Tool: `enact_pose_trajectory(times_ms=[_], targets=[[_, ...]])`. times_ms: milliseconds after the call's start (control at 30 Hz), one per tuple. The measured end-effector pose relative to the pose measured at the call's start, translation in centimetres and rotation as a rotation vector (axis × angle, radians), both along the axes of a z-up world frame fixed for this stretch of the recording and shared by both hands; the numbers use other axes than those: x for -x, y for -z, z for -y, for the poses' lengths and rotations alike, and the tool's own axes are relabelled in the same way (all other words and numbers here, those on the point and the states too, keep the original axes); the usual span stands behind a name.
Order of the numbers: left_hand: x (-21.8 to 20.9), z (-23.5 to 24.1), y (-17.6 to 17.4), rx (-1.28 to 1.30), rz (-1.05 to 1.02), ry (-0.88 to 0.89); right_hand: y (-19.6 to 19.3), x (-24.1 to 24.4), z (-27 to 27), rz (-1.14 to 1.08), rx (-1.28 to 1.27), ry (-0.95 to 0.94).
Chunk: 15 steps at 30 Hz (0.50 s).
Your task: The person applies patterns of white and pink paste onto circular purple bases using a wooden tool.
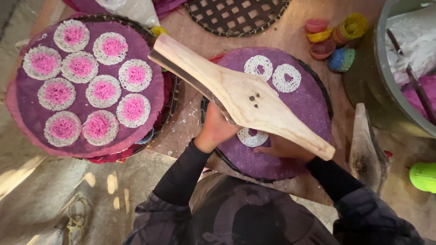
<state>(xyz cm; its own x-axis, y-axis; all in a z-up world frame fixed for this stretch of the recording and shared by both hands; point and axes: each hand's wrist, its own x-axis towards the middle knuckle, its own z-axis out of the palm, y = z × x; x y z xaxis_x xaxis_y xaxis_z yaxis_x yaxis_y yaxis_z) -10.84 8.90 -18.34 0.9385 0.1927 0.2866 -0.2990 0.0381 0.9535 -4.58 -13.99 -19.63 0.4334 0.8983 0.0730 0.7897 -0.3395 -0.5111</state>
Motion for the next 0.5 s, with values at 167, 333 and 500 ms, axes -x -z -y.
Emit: enact_pose_trajectory(times_ms=[167,333,500], targets=[[0.7,0.8,0.5,-0.079,0.015,-0.014,0.1,0.2,0.2,0.102,-0.117,0.000],[1.2,1.2,0.4,-0.113,0.039,-0.011,-2.5,3.8,3.3,-0.394,0.187,0.364],[1.0,2.1,0.2,0.058,-0.016,0.017,-0.3,9.5,5.8,0.081,0.106,0.375]])
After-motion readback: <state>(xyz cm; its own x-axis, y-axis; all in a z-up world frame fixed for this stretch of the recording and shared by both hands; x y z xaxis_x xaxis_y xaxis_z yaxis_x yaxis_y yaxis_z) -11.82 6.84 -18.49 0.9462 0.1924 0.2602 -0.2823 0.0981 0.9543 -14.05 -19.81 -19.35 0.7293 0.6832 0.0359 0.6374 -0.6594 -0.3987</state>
